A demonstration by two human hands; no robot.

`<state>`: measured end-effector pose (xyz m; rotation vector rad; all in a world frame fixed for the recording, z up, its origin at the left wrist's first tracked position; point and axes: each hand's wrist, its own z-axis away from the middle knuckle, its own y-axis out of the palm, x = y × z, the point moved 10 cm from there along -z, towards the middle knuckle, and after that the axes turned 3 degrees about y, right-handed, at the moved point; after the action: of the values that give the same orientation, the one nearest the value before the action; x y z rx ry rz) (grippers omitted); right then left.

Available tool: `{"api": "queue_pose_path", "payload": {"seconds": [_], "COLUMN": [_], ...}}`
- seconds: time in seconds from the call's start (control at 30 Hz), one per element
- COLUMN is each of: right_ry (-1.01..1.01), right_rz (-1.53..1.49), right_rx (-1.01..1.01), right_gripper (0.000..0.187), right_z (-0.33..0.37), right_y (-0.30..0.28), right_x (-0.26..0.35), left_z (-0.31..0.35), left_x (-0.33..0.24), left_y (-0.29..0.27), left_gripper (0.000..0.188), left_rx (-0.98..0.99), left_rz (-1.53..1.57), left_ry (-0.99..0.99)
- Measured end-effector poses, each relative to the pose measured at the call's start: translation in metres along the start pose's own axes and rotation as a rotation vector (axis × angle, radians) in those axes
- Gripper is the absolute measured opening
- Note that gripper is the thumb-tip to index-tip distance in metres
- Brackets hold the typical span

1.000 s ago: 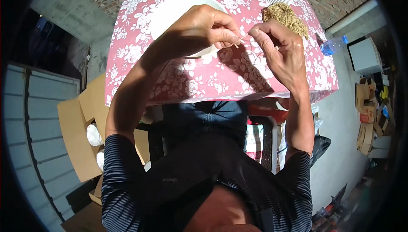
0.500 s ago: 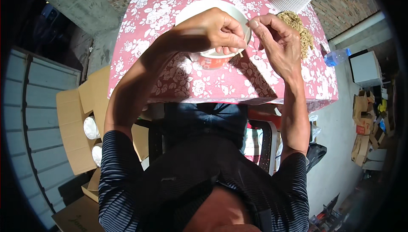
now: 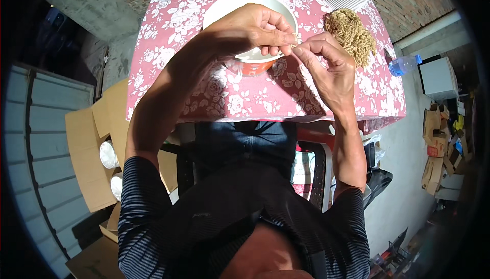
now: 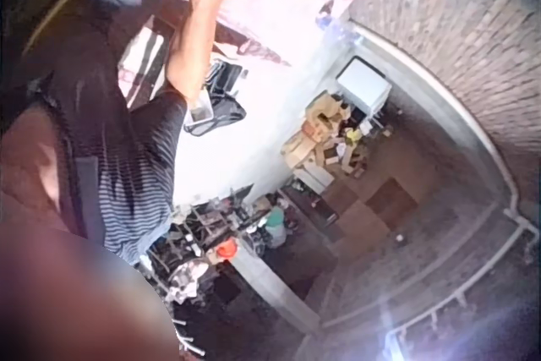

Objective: Placing thin brown fiber material into paper cups and securing it with a small stick.

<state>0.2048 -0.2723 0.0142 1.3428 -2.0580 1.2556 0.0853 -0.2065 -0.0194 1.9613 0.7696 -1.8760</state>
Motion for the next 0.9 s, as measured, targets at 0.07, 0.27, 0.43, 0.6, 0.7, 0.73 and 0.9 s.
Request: {"api": "queue_pose_path", "payload": {"seconds": [0.07, 0.27, 0.43, 0.6, 0.7, 0.73, 0.9], "right_ry": [-0.012, 0.053, 0.196, 0.353, 0.372, 0.372, 0.400], "right_rz": [0.032, 0.027, -0.097, -0.230, -0.232, -0.233, -0.404], "right_rx": [-0.073, -0.018, -0.035, -0.052, -0.060, -0.061, -0.151], "right_gripper": [0.010, 0.004, 0.008, 0.016, 0.017, 0.017, 0.018], "right_z": [0.001, 0.015, 0.022, 0.024, 0.024, 0.025, 0.029], "right_y": [-0.007, 0.004, 0.003, -0.001, -0.003, -0.003, -0.001], "right_x": [0.001, -0.003, -0.001, -0.023, -0.026, -0.025, -0.029], "left_z": [-0.003, 0.003, 0.001, 0.005, 0.005, 0.005, 0.007], "left_x": [0.001, -0.001, -0.010, -0.017, -0.022, -0.023, -0.016], "left_y": [0.003, -0.006, 0.010, 0.018, 0.020, 0.019, 0.005], "left_gripper": [0.029, 0.028, 0.030, 0.029, 0.023, 0.021, 0.024], "left_rx": [0.010, -0.141, -0.099, -0.136, -0.177, -0.191, -0.252], "left_rz": [-0.004, 0.233, -0.045, -0.222, -0.280, -0.327, -0.186], "left_ry": [-0.010, 0.025, 0.032, 0.008, 0.062, 0.057, 0.093]}}
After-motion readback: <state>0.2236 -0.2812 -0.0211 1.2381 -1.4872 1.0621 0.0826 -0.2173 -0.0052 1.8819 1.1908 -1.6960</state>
